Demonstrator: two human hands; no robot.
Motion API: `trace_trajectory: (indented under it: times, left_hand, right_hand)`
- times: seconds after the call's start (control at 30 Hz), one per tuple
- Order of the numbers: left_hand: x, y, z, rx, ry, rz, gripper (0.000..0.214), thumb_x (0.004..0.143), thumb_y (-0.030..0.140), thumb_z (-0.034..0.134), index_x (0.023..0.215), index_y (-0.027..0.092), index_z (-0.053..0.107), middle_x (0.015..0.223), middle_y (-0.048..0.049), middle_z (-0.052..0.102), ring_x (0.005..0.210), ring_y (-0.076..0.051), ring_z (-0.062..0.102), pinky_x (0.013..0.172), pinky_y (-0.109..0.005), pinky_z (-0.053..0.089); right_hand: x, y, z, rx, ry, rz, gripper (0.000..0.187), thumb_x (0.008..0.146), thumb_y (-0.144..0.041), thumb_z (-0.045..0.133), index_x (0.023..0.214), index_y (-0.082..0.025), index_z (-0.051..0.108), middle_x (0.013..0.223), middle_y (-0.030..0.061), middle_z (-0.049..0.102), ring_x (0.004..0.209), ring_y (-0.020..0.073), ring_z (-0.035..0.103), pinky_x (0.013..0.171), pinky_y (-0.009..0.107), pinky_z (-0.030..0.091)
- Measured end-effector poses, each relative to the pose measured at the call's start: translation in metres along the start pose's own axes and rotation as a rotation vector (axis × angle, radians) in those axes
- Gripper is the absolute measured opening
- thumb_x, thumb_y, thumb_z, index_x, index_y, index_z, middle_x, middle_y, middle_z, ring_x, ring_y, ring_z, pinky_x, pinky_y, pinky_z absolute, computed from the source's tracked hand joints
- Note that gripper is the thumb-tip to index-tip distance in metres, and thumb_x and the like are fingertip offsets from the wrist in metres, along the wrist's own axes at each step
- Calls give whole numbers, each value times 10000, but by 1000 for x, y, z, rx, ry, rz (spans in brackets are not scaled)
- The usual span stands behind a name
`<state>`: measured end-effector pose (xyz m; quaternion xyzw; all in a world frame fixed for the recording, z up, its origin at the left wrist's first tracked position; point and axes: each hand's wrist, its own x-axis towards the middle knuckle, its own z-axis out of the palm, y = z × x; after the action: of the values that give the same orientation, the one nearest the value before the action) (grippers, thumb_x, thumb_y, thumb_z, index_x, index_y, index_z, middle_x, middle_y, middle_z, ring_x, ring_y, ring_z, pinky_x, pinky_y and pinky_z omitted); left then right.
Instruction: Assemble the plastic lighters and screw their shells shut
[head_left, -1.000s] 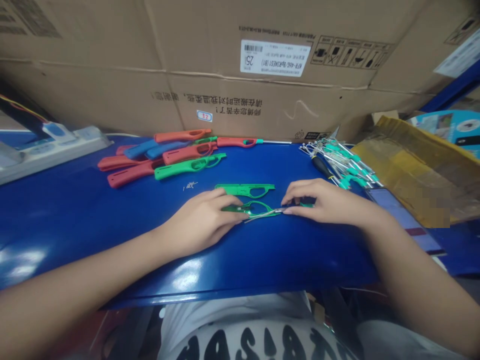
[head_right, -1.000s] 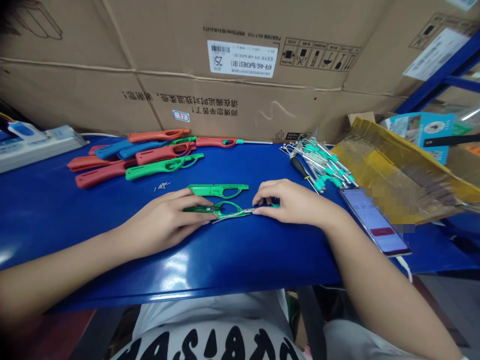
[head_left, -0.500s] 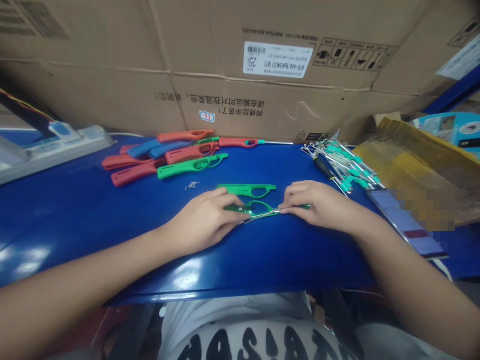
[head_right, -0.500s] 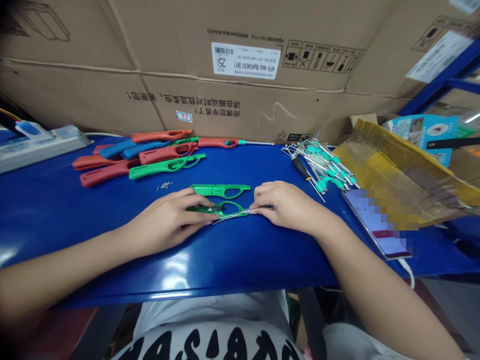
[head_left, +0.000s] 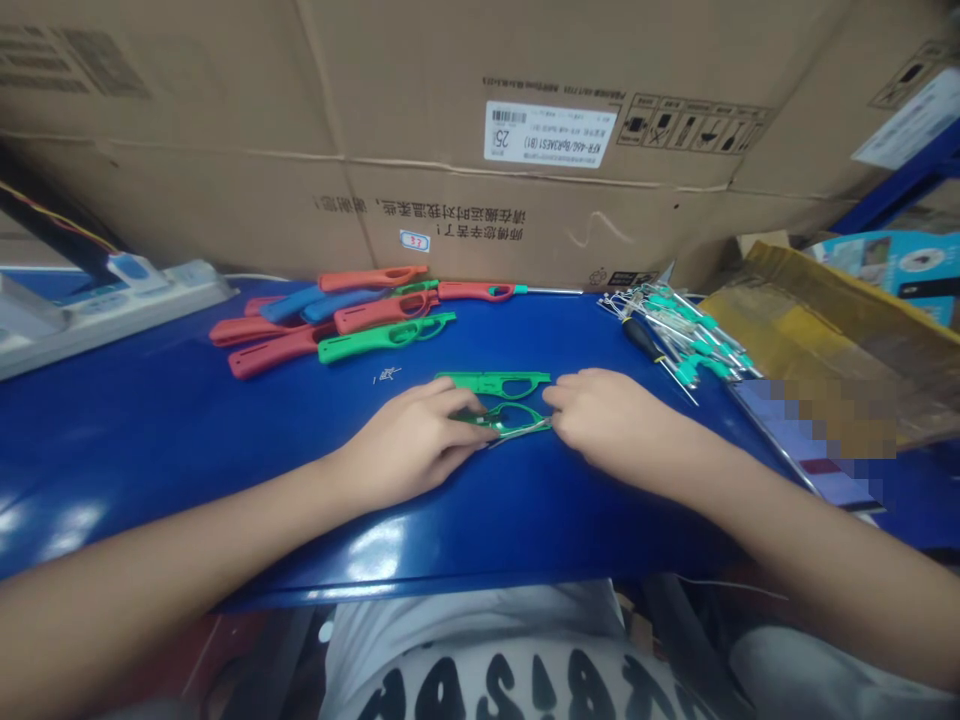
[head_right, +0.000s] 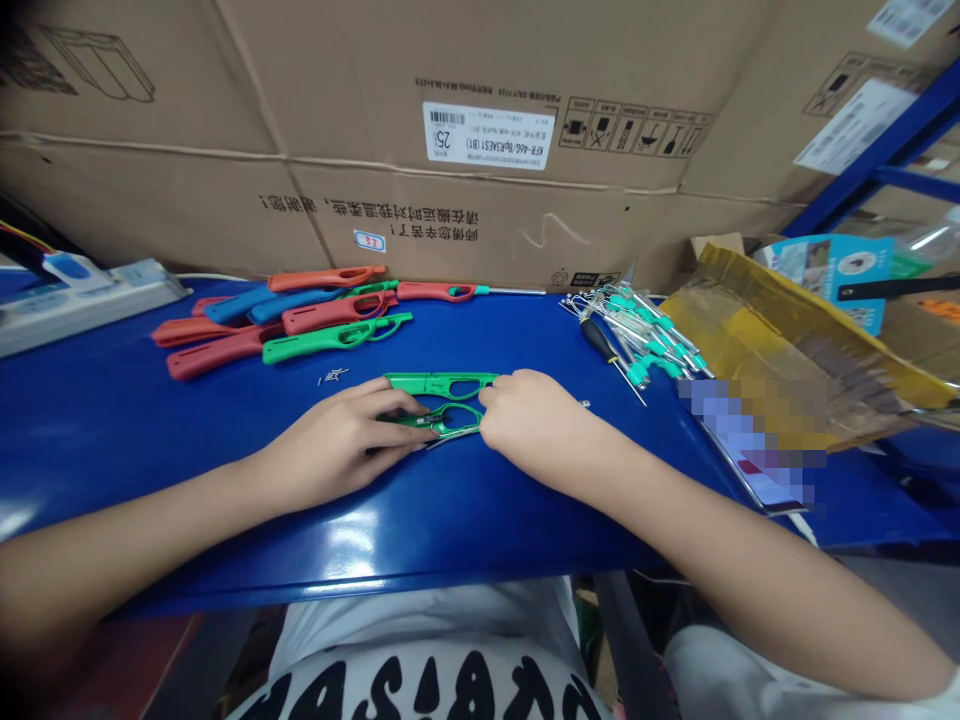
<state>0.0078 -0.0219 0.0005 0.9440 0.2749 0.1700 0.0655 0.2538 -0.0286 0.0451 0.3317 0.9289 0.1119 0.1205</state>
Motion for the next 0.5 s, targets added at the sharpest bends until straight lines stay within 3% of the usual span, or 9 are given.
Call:
trace_trajectory:
  times: [0.13,0.23,0.37,0.5]
  left_hand:
    - [-1,0,0,25,10,-15,274,1019,279,526,1159,282,762,1071,-67,682,957,-220,606,787,-325,514]
    - [-2,1,0,35,12,-21,280,1026,295,514,1159,293,760,1080,-60,687,964,-220,613,798,-329,518]
    - [-2,0,0,38,-7,-25,284,1033,296,501,1170,302,750,1117,-53,689,997,-222,613,837,-338,520]
    - [-1,-1,0,15,-10,-30,257,1022,285,522,1174,284,730,1147,-54,683,1033,-234,603,868,-353,519]
  right_hand:
    - [3,-14,11,-29,112,79,236,810,19,592,675,-132,712,744,146,673,743,215,572,620,337,318]
    - [2,-18,14,-38,118,94,211,824,2,585,704,-117,711,783,156,671,788,223,572,643,336,335]
    - [-6,-4,10,55,78,123,178,890,-105,587,771,-125,718,859,127,684,844,229,608,674,342,354]
    - [-15,20,10,348,121,152,161,902,-319,673,956,-183,739,970,63,711,907,221,648,756,326,408]
